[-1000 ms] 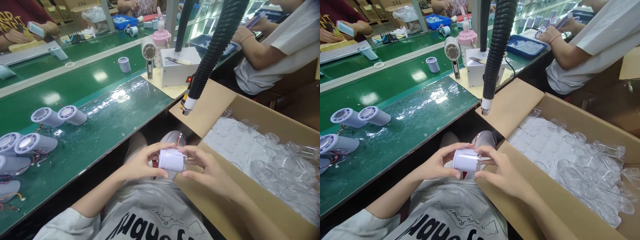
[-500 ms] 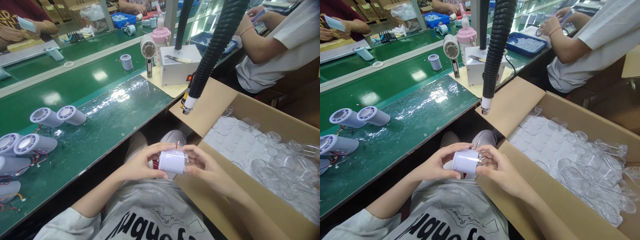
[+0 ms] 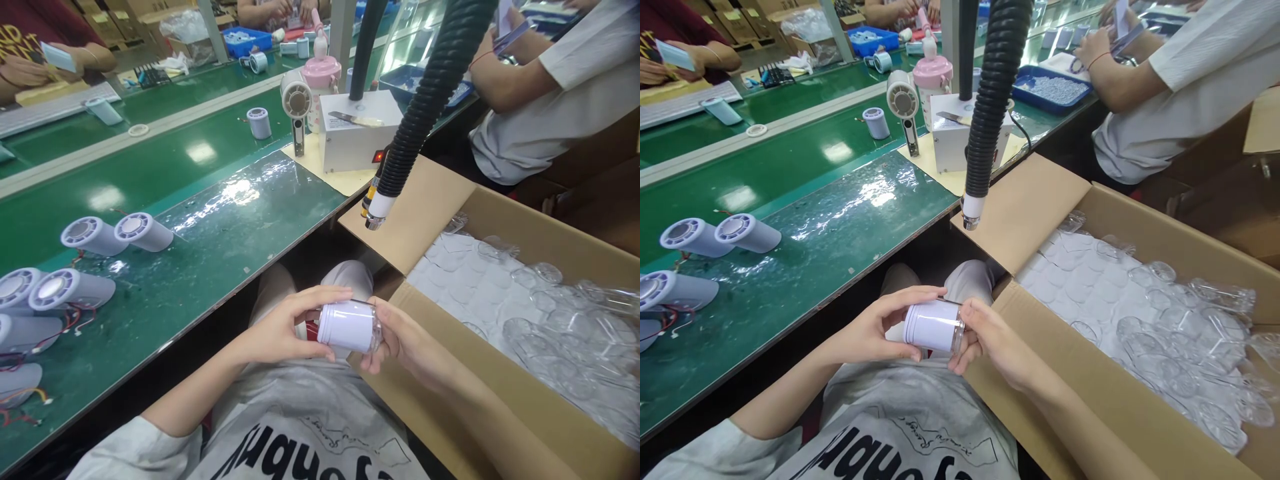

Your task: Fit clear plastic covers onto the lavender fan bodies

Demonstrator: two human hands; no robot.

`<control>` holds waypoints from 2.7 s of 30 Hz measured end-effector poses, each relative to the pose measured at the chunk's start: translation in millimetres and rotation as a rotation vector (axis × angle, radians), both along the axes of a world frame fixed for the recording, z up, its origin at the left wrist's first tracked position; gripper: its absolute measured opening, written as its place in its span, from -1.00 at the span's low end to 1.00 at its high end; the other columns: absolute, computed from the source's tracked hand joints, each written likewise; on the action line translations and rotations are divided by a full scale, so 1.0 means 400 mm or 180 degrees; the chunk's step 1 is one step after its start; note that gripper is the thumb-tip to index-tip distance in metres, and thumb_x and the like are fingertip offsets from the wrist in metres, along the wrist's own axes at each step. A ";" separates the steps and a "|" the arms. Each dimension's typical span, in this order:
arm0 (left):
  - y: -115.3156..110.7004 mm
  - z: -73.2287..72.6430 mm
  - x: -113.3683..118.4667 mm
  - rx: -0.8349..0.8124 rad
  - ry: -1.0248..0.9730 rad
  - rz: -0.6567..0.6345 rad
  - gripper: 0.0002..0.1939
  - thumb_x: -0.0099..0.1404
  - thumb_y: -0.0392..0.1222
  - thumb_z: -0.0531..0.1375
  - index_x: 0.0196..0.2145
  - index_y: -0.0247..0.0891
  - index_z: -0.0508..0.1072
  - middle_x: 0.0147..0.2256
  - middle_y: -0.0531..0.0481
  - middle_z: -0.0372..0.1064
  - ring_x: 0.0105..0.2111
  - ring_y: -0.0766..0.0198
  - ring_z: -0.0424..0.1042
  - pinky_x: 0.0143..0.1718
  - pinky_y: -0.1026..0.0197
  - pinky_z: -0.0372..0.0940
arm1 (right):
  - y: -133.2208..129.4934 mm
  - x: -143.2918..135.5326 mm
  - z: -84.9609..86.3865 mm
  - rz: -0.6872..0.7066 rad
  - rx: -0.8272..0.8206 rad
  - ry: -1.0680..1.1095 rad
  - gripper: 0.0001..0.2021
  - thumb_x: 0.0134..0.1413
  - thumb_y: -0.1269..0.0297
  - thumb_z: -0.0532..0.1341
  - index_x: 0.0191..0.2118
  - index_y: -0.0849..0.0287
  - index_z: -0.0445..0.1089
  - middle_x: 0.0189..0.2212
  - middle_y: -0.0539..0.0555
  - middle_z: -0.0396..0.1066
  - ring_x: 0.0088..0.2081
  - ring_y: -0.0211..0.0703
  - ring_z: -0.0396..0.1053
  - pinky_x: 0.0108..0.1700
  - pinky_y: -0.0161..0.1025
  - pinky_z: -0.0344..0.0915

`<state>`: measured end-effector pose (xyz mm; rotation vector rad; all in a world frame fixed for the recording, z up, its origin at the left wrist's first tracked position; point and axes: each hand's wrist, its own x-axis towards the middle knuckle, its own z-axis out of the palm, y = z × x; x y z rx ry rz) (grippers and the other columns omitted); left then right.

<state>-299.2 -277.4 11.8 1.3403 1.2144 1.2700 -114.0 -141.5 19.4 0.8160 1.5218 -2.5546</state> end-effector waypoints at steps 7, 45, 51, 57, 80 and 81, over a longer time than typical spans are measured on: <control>0.001 0.000 0.003 0.0105 0.0016 0.0036 -0.18 -0.02 -0.34 0.45 0.18 0.04 0.33 0.23 -0.09 0.23 0.24 -0.01 0.20 0.23 -0.08 0.18 | -0.008 0.000 -0.003 0.0132 -0.0487 -0.0204 -0.40 0.14 -0.31 0.05 -0.30 0.26 0.32 -0.56 0.12 0.49 -0.65 -0.28 0.42 -0.62 -0.45 0.36; 0.226 -0.036 -0.113 -0.0664 -0.0669 -0.0128 -0.24 -0.07 -0.40 0.46 0.09 -0.11 0.35 0.15 -0.15 0.30 0.07 0.11 0.38 0.07 0.11 0.31 | 0.148 -0.126 -0.097 -0.0207 -0.1596 0.0027 -0.32 0.35 -0.13 -0.39 -0.29 0.22 0.30 -0.75 -0.08 0.18 -0.81 -0.50 -0.20 -0.78 -0.63 -0.12; 0.148 -0.015 -0.077 -0.0480 -0.0646 -0.0098 -0.27 -0.06 -0.43 0.45 0.08 -0.10 0.39 0.17 -0.14 0.29 0.10 0.07 0.36 0.09 0.10 0.32 | 0.100 -0.084 -0.043 0.0053 -0.1351 -0.0197 -0.33 0.35 -0.16 -0.32 -0.28 0.24 0.34 -0.74 -0.05 0.23 -0.81 -0.50 -0.13 -0.79 -0.61 -0.11; 0.115 0.008 -0.057 -0.0607 -0.0889 0.0083 -0.35 0.09 -0.39 0.38 0.10 -0.01 0.35 0.05 -0.05 0.35 -0.06 0.25 0.44 -0.04 0.27 0.38 | 0.065 -0.038 -0.058 -0.0326 0.0660 0.0281 -0.21 0.17 -0.38 -0.17 0.14 0.25 0.22 -0.33 0.22 0.51 -0.48 -0.17 0.47 -0.47 -0.30 0.45; 0.006 0.019 0.003 -0.0913 -0.0516 0.0042 -0.24 0.09 -0.29 0.40 0.21 0.07 0.29 0.21 -0.09 0.26 0.11 0.00 0.37 0.06 0.07 0.34 | -0.008 0.036 -0.008 -0.0299 0.2359 0.0902 -0.47 0.09 0.55 0.26 0.06 -0.26 0.43 -0.14 -0.12 0.56 -0.20 -0.18 0.54 -0.11 -0.28 0.46; 0.004 0.016 0.003 -0.0862 -0.0569 0.0022 -0.24 0.07 -0.29 0.41 0.20 0.09 0.30 0.25 -0.07 0.20 0.14 -0.01 0.33 0.08 0.08 0.33 | -0.009 0.037 -0.013 -0.0312 0.2577 0.0976 -0.47 0.08 0.54 0.29 0.07 -0.25 0.43 -0.10 -0.10 0.55 -0.10 -0.12 0.52 -0.03 -0.24 0.44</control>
